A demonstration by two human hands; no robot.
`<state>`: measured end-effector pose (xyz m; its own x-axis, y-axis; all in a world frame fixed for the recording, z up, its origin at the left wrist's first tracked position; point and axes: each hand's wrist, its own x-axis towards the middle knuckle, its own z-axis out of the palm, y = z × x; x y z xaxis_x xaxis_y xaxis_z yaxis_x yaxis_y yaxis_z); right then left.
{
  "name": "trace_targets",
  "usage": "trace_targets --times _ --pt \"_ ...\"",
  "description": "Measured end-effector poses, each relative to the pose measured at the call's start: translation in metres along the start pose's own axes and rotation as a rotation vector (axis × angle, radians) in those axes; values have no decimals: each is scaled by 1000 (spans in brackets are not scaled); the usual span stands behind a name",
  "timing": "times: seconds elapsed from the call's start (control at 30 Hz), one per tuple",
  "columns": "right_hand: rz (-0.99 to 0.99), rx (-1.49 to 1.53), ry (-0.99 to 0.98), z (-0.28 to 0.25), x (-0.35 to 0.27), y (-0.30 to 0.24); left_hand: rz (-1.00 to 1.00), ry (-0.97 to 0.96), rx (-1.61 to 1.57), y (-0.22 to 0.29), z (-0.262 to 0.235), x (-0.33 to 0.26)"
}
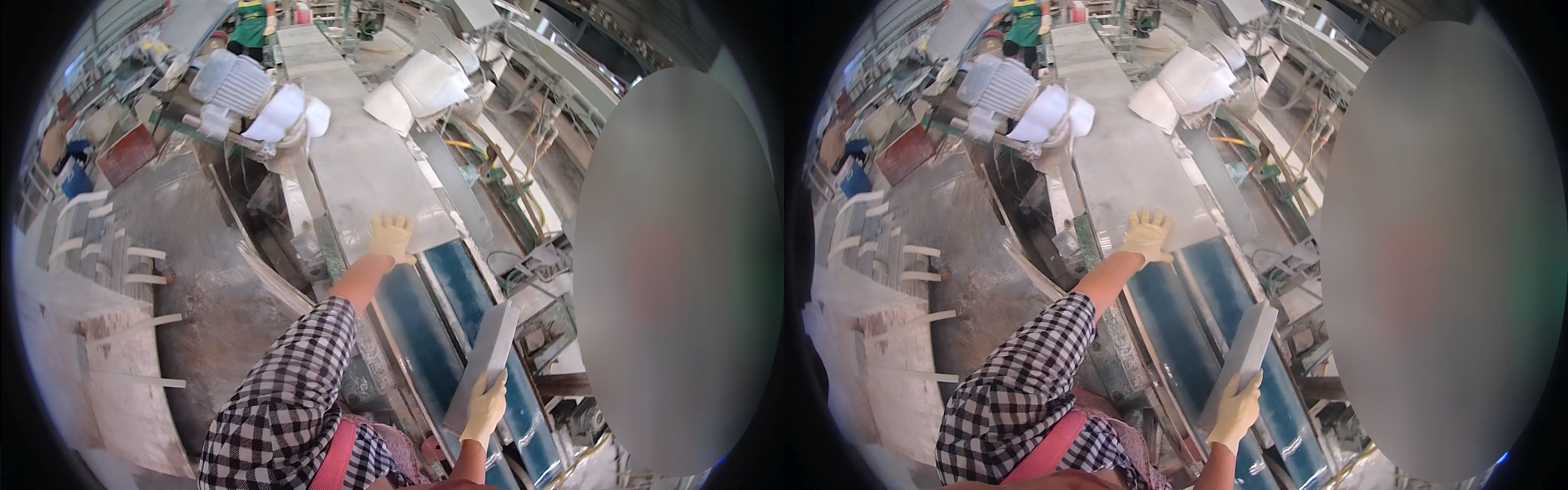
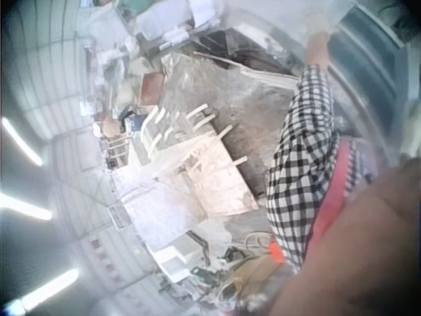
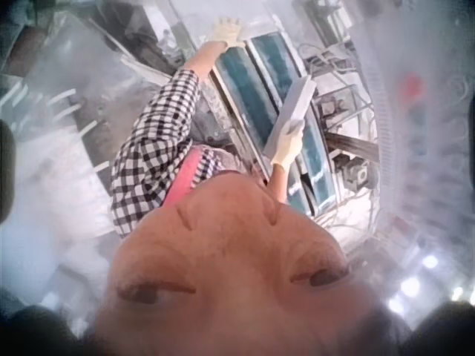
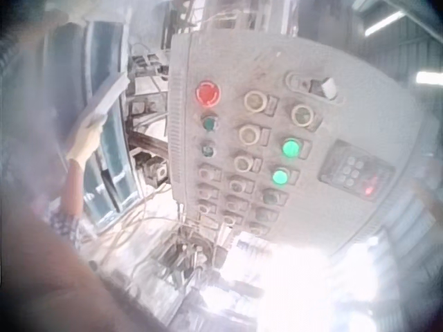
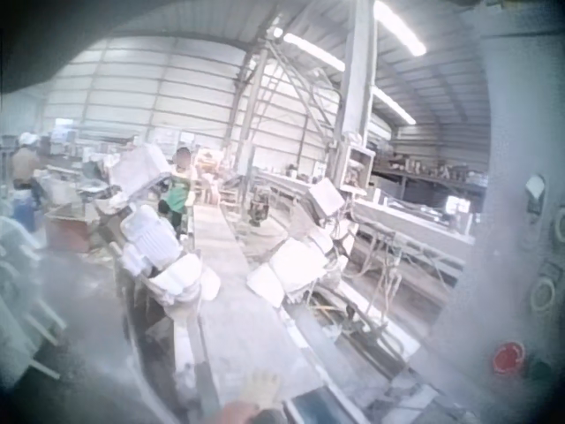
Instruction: The person picks up rectangular stone tiles from a conveyor belt and stacks them on a wooden pallet. They handle each tile with gloved hands, aligning them in a neat pile.
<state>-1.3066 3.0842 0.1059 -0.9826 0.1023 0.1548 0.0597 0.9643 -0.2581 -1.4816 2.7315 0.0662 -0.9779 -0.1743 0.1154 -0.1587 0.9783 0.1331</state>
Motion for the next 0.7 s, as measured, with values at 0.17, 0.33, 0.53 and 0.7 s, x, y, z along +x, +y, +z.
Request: trace_targets --times 0.17,0.33,0.53,0.7 --pt "59 18 -60 -7 1 -4 -20 -183 96 12 -4 17" --pt "136 56 -139 -13 3 -6 -55 -294 169 26 -4 31" --pt "155 95 -165 -18 5 -6 35 -340 124 27 -5 30" --pt "153 134 -144 -21 4 -7 26 -504 -309 7 -36 44"
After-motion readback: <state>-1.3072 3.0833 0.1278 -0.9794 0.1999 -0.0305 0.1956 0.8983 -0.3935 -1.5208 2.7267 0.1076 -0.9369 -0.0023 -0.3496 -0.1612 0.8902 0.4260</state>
